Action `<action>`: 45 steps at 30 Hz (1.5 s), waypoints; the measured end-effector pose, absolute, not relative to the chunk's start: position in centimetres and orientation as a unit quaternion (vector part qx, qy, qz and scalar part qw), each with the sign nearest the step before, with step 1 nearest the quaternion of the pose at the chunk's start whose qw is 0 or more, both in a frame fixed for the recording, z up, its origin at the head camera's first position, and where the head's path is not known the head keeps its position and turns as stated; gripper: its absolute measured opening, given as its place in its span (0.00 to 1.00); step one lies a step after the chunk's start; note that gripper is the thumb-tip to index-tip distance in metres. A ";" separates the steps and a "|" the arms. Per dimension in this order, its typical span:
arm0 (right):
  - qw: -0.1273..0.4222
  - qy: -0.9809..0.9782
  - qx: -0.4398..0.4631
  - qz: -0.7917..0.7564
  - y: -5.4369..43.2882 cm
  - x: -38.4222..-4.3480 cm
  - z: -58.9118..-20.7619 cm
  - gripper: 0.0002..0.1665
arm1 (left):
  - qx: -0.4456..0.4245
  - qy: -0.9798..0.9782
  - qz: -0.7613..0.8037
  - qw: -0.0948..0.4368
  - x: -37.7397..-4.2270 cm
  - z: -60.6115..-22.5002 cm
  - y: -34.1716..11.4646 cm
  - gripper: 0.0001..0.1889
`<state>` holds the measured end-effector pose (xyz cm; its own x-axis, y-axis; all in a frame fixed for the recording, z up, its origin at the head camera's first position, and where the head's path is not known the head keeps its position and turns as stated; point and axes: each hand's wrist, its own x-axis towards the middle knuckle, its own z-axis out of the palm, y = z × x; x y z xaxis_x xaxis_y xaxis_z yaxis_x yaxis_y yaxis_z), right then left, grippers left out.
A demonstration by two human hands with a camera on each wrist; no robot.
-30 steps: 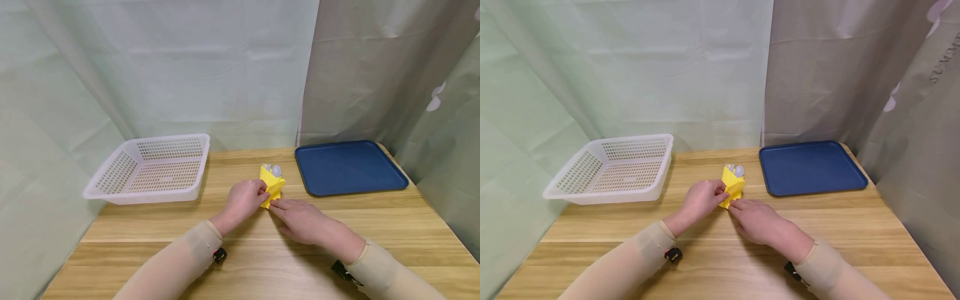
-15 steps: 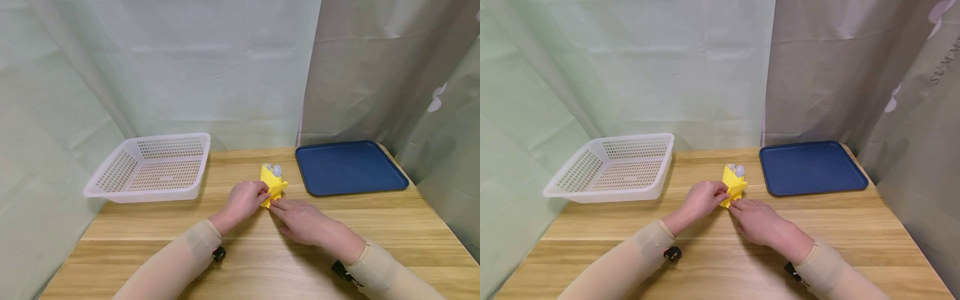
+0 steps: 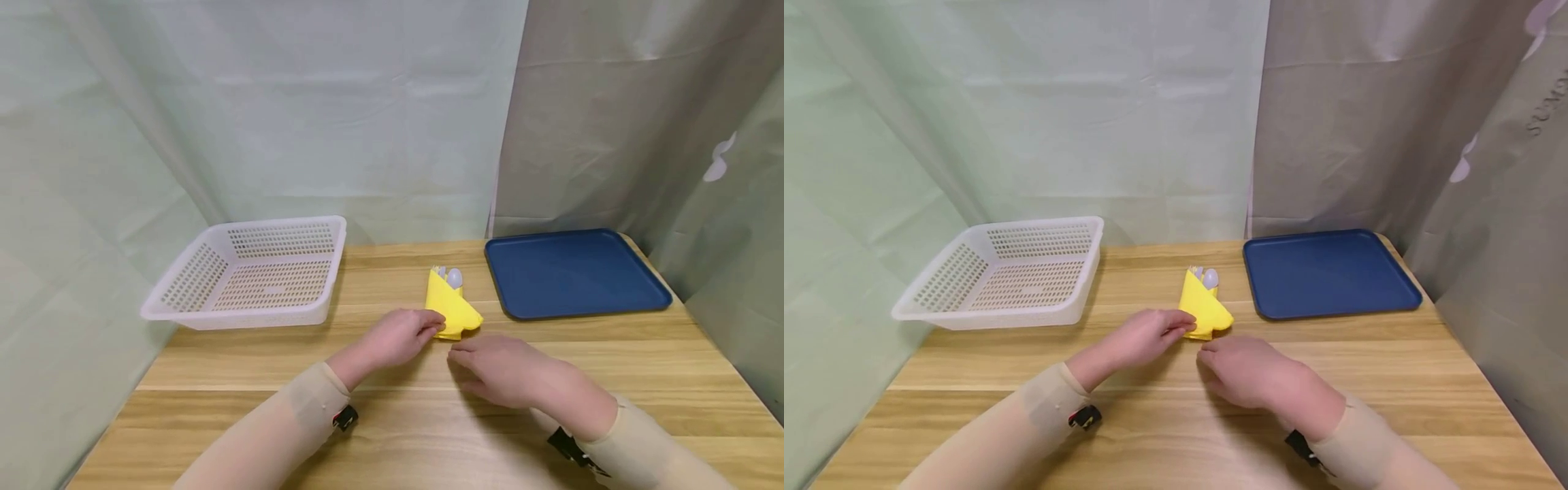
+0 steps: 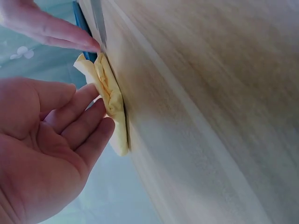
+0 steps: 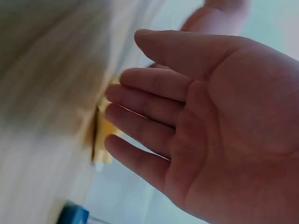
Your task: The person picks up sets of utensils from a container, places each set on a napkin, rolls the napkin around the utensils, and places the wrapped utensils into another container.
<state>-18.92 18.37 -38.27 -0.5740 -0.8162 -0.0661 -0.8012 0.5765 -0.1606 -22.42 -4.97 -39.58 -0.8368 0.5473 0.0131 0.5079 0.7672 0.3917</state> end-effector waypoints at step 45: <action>0.072 0.907 -0.407 -0.078 18.5 -20.6 -39.3 0.35 | 0.393 0.916 0.018 0.083 -21.4 -39.7 -6.8 0.25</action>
